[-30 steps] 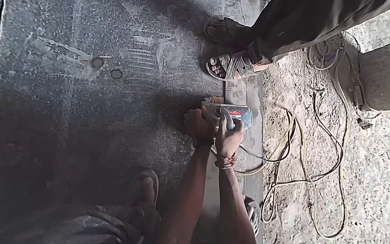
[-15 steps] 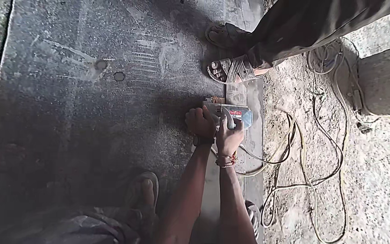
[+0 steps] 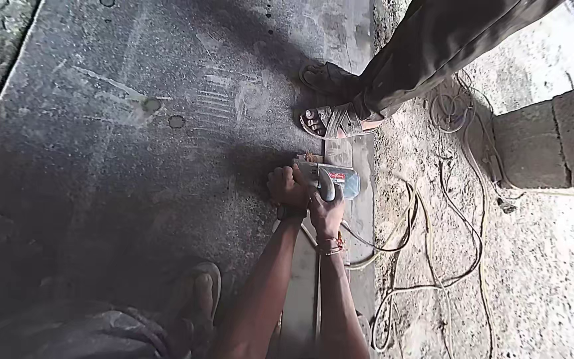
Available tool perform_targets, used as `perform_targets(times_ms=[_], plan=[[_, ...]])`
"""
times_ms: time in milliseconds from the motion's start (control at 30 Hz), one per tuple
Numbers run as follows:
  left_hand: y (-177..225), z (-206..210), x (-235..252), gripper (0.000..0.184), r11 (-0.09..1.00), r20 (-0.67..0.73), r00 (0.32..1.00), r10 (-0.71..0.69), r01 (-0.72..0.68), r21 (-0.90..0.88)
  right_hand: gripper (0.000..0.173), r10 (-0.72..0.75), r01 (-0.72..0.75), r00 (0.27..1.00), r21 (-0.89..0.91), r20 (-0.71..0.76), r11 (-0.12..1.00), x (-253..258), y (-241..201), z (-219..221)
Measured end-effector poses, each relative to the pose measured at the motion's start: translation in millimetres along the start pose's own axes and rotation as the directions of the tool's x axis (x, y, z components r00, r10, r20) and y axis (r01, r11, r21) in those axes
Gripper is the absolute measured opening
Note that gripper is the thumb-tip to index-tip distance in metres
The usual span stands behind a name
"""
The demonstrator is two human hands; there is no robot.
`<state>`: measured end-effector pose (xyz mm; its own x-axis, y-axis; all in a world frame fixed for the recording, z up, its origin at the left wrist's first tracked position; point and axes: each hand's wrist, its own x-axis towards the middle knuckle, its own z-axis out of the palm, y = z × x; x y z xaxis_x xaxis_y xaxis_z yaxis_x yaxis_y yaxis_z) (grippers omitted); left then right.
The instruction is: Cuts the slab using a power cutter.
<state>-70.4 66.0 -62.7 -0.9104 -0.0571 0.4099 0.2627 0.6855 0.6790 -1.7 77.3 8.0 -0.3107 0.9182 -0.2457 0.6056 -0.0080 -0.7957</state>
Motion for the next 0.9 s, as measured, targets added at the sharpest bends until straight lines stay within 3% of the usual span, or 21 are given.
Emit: perform_targets(times_ms=[200,400,500,567,600,633,800,900], plan=[[1.5,-0.4,4.6,0.035,0.998,0.010,0.998,0.056,-0.056,0.019,0.049,0.084,-0.094,0.993,-0.124,-0.089,0.988,-4.3,-20.3,0.7],[6.5,-18.2,16.5,0.045,0.994,0.232,0.968,0.091,-0.104,0.044,0.053,0.147,-0.167,0.982,-0.176,-0.118,0.970,-6.3,-31.2,1.9],[11.2,-38.7,27.0,0.051,0.992,0.482,0.873,0.071,-0.111,0.056,0.053,0.173,-0.198,0.976,-0.207,-0.130,0.958,-5.5,-34.4,2.5],[19.0,-57.4,42.2,0.054,0.990,0.718,0.695,-0.010,-0.095,0.106,0.053,0.188,-0.213,0.973,-0.215,-0.131,0.953,-5.0,-35.6,3.3],[20.4,-61.2,46.5,0.054,0.987,0.767,0.641,-0.029,-0.103,0.124,0.053,0.200,-0.224,0.971,-0.216,-0.128,0.950,-4.5,-36.6,3.6],[18.9,-61.7,46.9,0.055,0.986,0.781,0.623,-0.029,-0.109,0.124,0.054,0.208,-0.232,0.970,-0.217,-0.126,0.948,-3.9,-37.2,3.8],[10.9,-60.1,42.7,0.053,0.994,0.751,0.660,0.010,-0.089,0.065,0.054,0.199,-0.224,0.971,-0.205,-0.133,0.953,-2.2,-40.8,5.1],[11.6,-63.5,42.7,0.052,0.995,0.778,0.628,-0.011,-0.068,0.069,0.051,0.168,-0.198,0.974,-0.212,-0.152,0.957,-2.5,-40.3,6.2]])
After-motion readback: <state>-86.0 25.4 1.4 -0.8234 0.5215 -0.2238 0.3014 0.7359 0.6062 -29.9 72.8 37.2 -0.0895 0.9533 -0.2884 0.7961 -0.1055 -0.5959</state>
